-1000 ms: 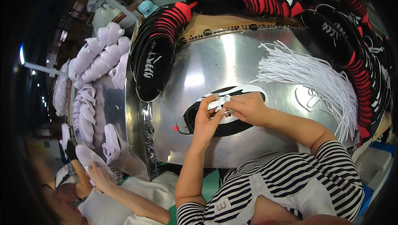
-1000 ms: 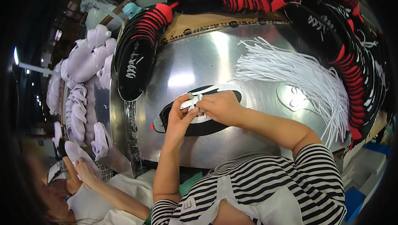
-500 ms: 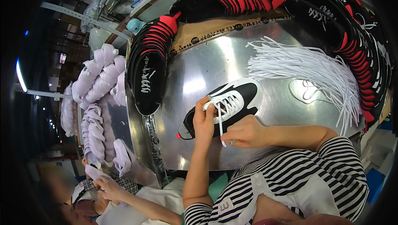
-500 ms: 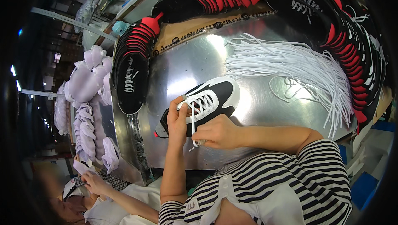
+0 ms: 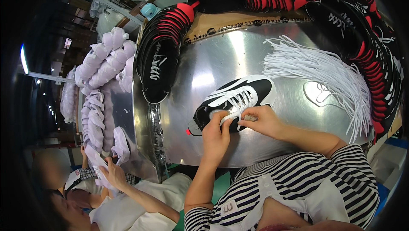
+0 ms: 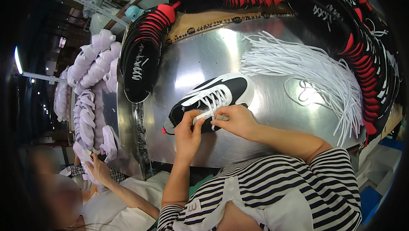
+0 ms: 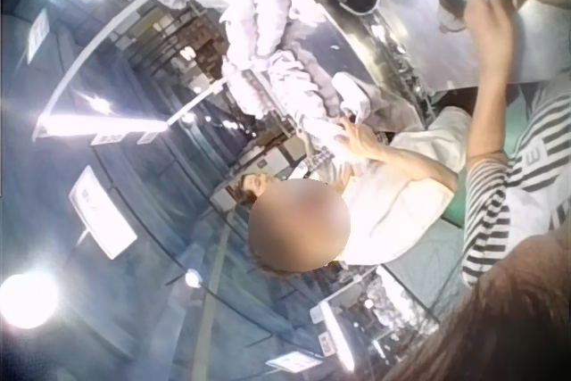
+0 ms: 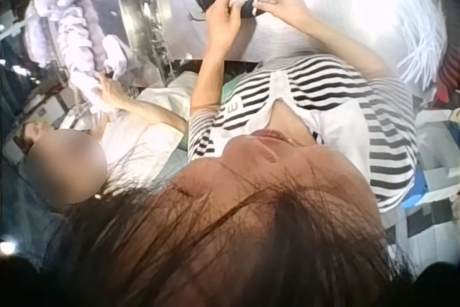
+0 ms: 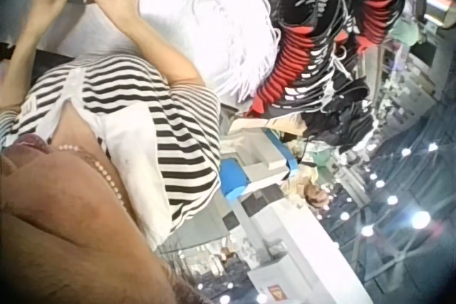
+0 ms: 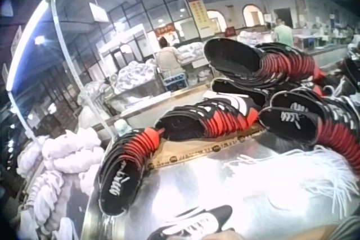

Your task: The person laces a black and white shoe by hand at a workbench, pulling laces through eyelets and arranging the shoe on the table.

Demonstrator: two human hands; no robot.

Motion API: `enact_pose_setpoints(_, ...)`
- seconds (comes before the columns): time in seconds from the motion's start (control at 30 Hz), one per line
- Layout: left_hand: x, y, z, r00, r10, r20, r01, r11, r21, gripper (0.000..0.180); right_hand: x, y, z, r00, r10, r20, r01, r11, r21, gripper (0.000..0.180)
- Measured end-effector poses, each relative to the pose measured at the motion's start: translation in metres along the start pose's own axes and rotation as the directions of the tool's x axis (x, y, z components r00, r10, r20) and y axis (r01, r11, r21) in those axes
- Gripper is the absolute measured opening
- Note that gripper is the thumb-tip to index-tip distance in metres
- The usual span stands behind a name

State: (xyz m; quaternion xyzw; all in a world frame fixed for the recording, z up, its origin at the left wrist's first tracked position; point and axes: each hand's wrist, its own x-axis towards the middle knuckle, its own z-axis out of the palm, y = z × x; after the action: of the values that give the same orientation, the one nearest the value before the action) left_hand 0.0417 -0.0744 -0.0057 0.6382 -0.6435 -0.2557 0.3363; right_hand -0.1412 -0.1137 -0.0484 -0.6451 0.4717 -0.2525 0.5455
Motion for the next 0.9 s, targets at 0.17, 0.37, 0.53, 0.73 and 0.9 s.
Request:
enact_pose_setpoints(0.17,0.004,-0.001,-0.006,0.994,-0.092,0.064,0.092,0.996,-0.006,0.019,0.008,0.0,0.004,1.0,0.02,-0.022,-0.013,0.966,0.258,0.02)
enact_pose_setpoints(0.37,0.006,0.003,-0.01,0.989,-0.055,0.138,0.064,0.996,-0.063,0.026,0.021,-0.001,0.004,0.983,-0.131,-0.128,0.155,0.969,0.194,0.019)
enact_pose_setpoints(0.53,0.006,0.0,-0.002,0.993,-0.091,0.071,0.088,0.995,0.041,0.026,0.023,-0.004,0.003,0.992,-0.081,-0.099,0.102,0.966,0.237,0.021)
enact_pose_setpoints(0.73,0.004,0.001,0.008,0.995,0.076,-0.061,-0.069,0.99,0.12,0.025,0.0,-0.002,-0.008,0.985,-0.17,-0.014,0.169,0.965,0.199,0.026)
enact_pose_setpoints(0.9,0.005,-0.006,0.012,0.979,0.183,-0.088,-0.166,0.971,0.172,0.024,-0.009,0.006,-0.013,0.981,-0.193,0.022,0.193,0.981,-0.001,0.02)
